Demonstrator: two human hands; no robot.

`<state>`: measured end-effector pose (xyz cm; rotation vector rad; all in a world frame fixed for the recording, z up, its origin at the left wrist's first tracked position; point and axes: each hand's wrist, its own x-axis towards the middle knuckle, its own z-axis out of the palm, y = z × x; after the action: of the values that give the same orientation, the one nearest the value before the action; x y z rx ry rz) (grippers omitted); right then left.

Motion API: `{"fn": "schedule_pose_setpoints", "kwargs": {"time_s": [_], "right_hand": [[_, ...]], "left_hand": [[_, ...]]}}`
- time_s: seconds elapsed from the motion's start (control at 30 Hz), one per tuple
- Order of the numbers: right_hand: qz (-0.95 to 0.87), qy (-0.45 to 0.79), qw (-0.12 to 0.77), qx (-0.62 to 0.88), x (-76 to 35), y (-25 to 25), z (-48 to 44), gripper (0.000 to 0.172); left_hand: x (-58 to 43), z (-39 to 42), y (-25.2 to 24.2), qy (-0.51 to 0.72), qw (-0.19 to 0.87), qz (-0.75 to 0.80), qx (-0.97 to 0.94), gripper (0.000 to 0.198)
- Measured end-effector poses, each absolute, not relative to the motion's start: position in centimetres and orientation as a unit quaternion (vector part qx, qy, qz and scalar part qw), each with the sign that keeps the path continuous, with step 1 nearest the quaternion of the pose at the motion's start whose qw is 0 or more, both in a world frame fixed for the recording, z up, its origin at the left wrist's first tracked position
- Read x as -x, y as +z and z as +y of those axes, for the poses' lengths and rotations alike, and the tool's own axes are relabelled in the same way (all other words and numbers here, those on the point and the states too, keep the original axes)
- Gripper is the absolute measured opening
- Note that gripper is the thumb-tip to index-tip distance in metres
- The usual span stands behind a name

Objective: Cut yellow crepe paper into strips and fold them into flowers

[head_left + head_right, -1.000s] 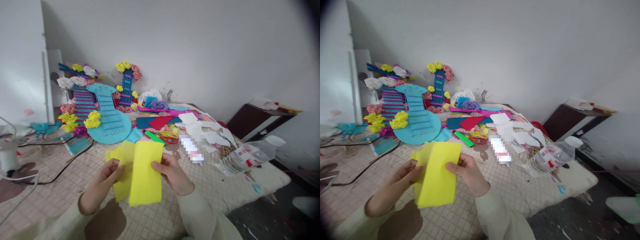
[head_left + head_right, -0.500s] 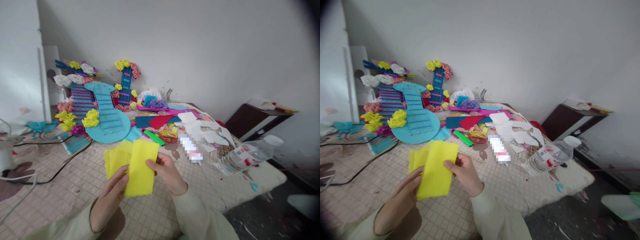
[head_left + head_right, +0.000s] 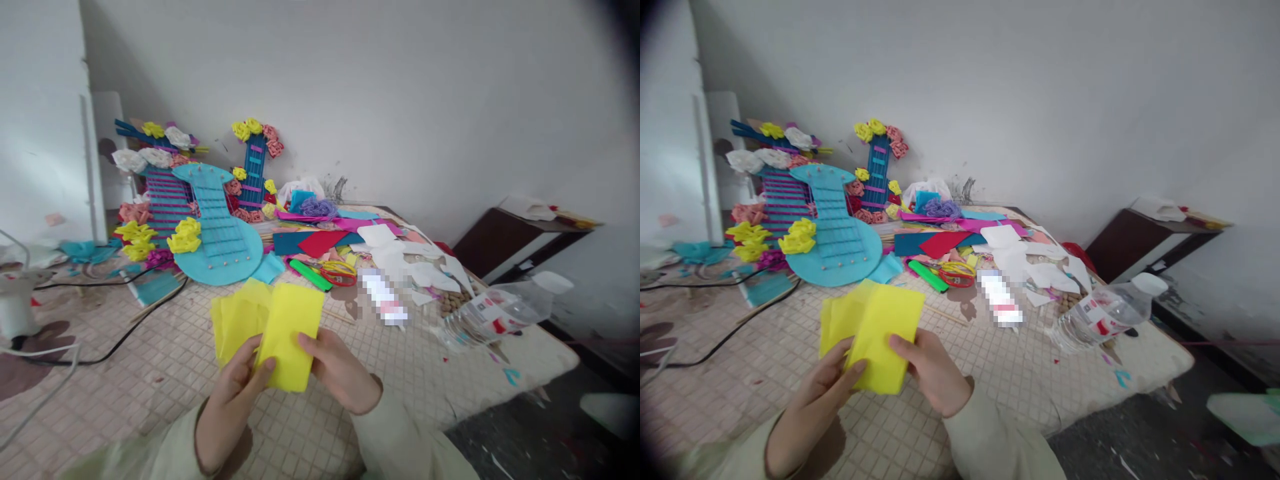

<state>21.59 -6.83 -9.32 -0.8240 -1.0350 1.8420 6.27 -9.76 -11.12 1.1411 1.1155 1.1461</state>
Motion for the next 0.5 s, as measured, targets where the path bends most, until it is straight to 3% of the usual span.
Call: {"fn": "schedule_pose_setpoints", "kwargs": {"time_s": [0.2, 0.4, 0.5], "right_hand": [[-0.433, 0.638, 0.486, 0.411, -23.3, -10.8, -6.5, 0.03], [-0.397, 0.608, 0.525, 0.444, -25.8, -10.3, -5.2, 0.034], [-0.387, 0.601, 0.532, 0.453, -26.3, -10.1, -5.1, 0.037]], "left_hand": [[-4.5, -9.2, -10.2, 0.395, 0.515, 0.472, -0.597, 0.032], [1.3, -3.9, -11.2, 0.222, 0.167, 0.64, -0.717, 0.039], [2.8, -2.3, -12.0, 0.185, 0.166, 0.632, -0.734, 0.03]]}}
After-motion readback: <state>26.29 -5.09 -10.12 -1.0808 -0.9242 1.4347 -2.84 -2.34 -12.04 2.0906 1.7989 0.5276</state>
